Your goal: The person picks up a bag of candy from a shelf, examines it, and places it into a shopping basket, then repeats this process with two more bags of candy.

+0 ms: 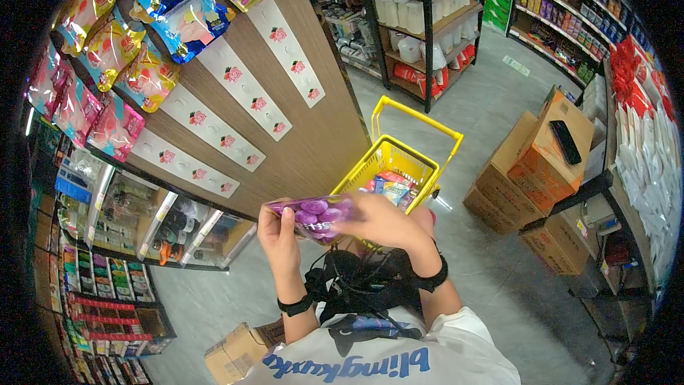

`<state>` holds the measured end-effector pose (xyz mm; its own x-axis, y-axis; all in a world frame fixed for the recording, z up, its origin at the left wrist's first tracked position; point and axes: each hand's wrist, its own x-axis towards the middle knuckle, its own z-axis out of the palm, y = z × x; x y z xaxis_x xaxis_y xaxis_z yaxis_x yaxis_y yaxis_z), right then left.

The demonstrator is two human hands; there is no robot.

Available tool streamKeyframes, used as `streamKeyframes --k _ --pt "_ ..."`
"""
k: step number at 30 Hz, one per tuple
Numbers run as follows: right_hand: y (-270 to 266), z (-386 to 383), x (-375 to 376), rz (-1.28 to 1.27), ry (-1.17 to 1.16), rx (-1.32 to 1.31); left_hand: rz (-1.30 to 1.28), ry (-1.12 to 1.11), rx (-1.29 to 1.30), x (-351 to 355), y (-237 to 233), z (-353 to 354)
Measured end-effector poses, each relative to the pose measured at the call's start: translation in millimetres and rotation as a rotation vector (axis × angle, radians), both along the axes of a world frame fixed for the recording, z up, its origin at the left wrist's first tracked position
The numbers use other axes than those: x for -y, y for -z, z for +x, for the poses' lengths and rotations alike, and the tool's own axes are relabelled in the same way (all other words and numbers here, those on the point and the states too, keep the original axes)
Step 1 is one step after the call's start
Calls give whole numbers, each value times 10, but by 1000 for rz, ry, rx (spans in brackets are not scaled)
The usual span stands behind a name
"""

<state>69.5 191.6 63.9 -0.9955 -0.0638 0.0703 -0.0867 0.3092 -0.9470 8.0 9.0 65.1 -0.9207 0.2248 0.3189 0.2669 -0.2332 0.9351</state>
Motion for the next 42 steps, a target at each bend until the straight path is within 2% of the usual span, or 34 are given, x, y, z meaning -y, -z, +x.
streamKeyframes --k 3,9,12,18,21,23,27,30,36,39,42 --pt "-87 23 11 81 -35 -81 -22 54 4 -18 -50 50" --pt "41 0 -38 -65 -13 -67 -62 179 61 19 -85 51" --pt "37 -1 -30 -59 -33 -151 -62 190 19 -3 -100 62" --pt "-21 -1 -13 92 -18 -116 -49 41 45 4 -35 42" --pt "-122 23 -18 107 -1 -44 -20 15 -18 12 -29 24" --pt "25 -1 -14 115 -27 -34 20 -9 -2 22 -17 34" --pt "-78 44 -3 198 -61 -39 101 -9 31 30 -36 41" --pt "74 -12 -9 149 -155 47 76 9 22 28 -66 54" --pt "140 -24 6 71 -176 -33 51 27 -72 42 -6 3" --pt "219 -36 15 155 -132 -114 70 -23 94 17 -67 60" --pt "126 -20 21 114 -109 21 46 2 41 43 18 7"
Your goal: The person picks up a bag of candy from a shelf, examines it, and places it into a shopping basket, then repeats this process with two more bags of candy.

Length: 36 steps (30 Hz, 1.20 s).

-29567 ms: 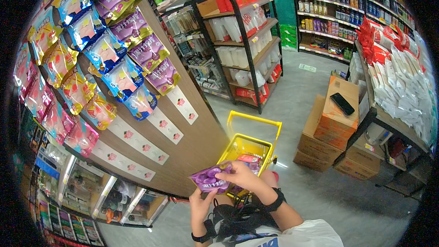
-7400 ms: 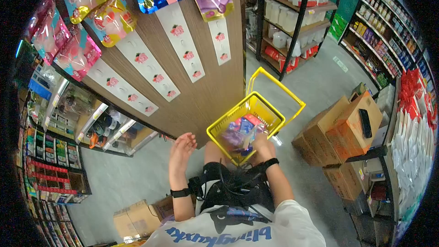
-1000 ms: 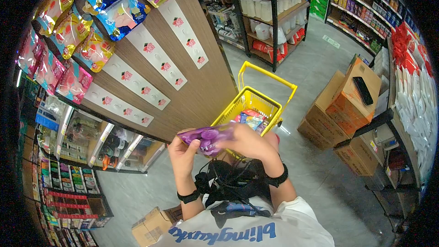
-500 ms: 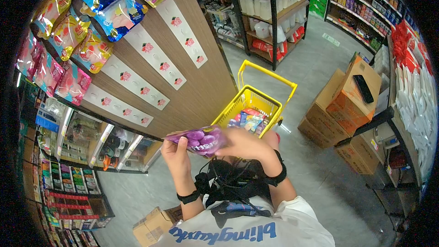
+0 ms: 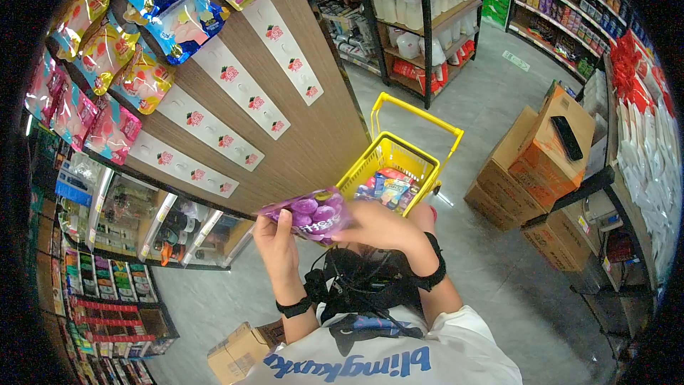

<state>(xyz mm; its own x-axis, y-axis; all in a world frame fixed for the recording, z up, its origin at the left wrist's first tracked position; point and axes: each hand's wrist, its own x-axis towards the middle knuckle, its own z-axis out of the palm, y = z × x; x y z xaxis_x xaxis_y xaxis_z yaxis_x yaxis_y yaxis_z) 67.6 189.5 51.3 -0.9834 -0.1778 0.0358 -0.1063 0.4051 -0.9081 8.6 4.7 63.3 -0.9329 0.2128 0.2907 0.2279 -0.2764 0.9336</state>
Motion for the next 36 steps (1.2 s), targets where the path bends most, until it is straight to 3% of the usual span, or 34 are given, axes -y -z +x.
streamKeyframes --k 3,6,9,10,15,24,28,36 --pt "-79 24 11 18 67 -98 27 11 87 -20 0 -1" --pt "-203 24 2 20 132 11 68 50 109 -32 21 -24" --pt "-107 -48 82 -574 212 -84 -70 101 128 -15 38 -30" --pt "-212 -7 62 -604 246 -18 -100 114 126 -18 44 -27" --pt "-329 29 91 -545 278 40 -165 197 138 -64 0 4" --pt "-359 46 112 -532 273 30 -371 99 53 -105 -17 24" --pt "-359 49 115 -653 289 2 -285 173 29 -166 -38 41" --pt "-151 18 54 -525 174 -41 -218 342 137 66 9 -145"
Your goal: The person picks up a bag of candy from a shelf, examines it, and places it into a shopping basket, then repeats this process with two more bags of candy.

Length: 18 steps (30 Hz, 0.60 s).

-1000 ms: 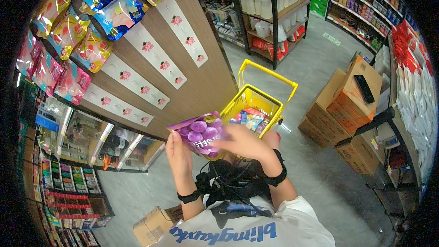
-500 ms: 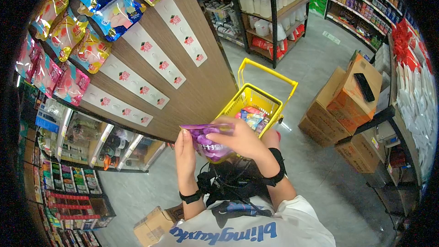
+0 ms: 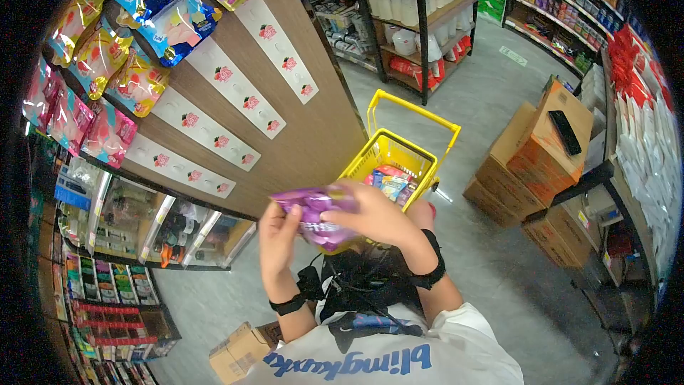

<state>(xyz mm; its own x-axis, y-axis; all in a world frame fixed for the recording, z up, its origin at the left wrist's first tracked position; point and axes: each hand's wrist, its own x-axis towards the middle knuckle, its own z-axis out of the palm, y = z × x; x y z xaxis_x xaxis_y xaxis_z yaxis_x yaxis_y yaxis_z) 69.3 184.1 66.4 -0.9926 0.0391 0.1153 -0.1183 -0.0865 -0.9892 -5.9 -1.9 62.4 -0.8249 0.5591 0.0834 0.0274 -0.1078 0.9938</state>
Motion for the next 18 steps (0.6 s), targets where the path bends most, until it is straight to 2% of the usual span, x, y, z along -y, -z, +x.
streamKeyframes --k 1,2,4,6,7,9,10,12,18 --pt "88 -19 0 4 -22 -34 108 -75 49 18 -27 -17" --pt "139 -37 -81 319 -118 60 216 -152 98 31 -68 -31" --pt "153 -21 -61 376 -180 38 395 -236 171 124 -109 -86" --pt "208 -56 8 434 -227 -1 437 -267 185 148 -142 -73" --pt "240 -63 54 430 -170 -99 458 -281 193 153 -159 -60" --pt "215 -89 145 421 -53 -291 449 -288 190 110 -164 -10" --pt "71 -51 84 462 -172 0 446 -296 195 78 -170 17" --pt "56 -43 10 456 -192 46 454 -267 203 43 -165 48" --pt "-15 37 -86 263 -67 39 147 55 185 -2 -34 122"
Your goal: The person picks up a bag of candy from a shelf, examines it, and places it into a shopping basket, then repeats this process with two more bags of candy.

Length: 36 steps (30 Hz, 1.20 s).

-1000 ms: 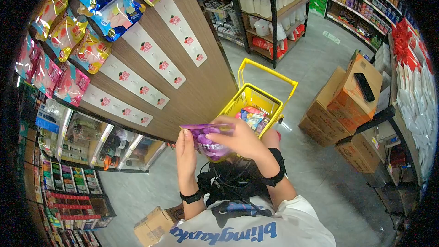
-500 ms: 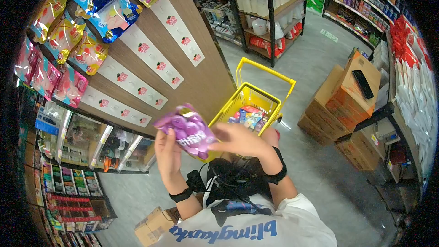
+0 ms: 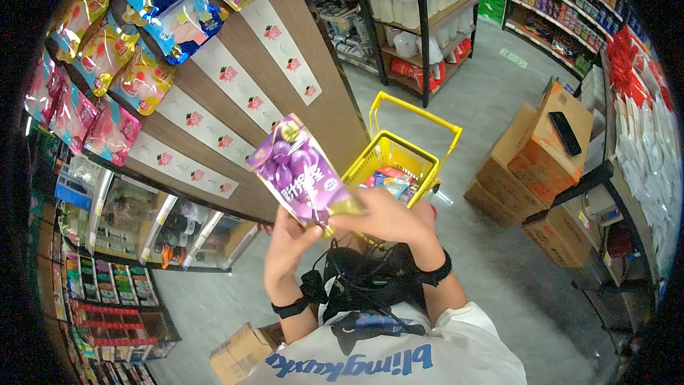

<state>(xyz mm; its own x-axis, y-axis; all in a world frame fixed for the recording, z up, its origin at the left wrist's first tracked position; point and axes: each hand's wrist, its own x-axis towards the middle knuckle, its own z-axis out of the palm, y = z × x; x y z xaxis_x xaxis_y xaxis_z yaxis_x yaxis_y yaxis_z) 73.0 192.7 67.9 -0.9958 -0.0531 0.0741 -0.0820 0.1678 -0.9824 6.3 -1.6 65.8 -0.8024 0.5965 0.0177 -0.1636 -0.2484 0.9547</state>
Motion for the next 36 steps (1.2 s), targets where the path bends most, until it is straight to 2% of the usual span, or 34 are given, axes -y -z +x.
streamKeyframes --k 6,12,17,27,30,33,34,35,36 --pt "104 -43 33 -70 51 -121 -45 0 -5 -63 -63 64" --pt "-80 2 26 -44 -32 19 -84 -29 -40 -42 -63 61" --pt "-86 13 11 -20 -12 -2 -47 -15 -37 -71 -63 65" --pt "-80 21 32 89 26 -42 -150 -43 -39 -67 -65 71" --pt "188 -54 -2 57 2 -84 -150 -35 -61 -100 78 20" --pt "386 -135 -62 -503 -102 313 -242 31 58 -57 122 -70" --pt "384 -137 -70 -662 -87 336 -263 63 134 -35 172 -125" --pt "396 -149 -91 -705 -58 370 -284 95 209 -23 212 -171" --pt "449 -164 -126 -749 -29 404 -331 77 158 -12 248 -189"
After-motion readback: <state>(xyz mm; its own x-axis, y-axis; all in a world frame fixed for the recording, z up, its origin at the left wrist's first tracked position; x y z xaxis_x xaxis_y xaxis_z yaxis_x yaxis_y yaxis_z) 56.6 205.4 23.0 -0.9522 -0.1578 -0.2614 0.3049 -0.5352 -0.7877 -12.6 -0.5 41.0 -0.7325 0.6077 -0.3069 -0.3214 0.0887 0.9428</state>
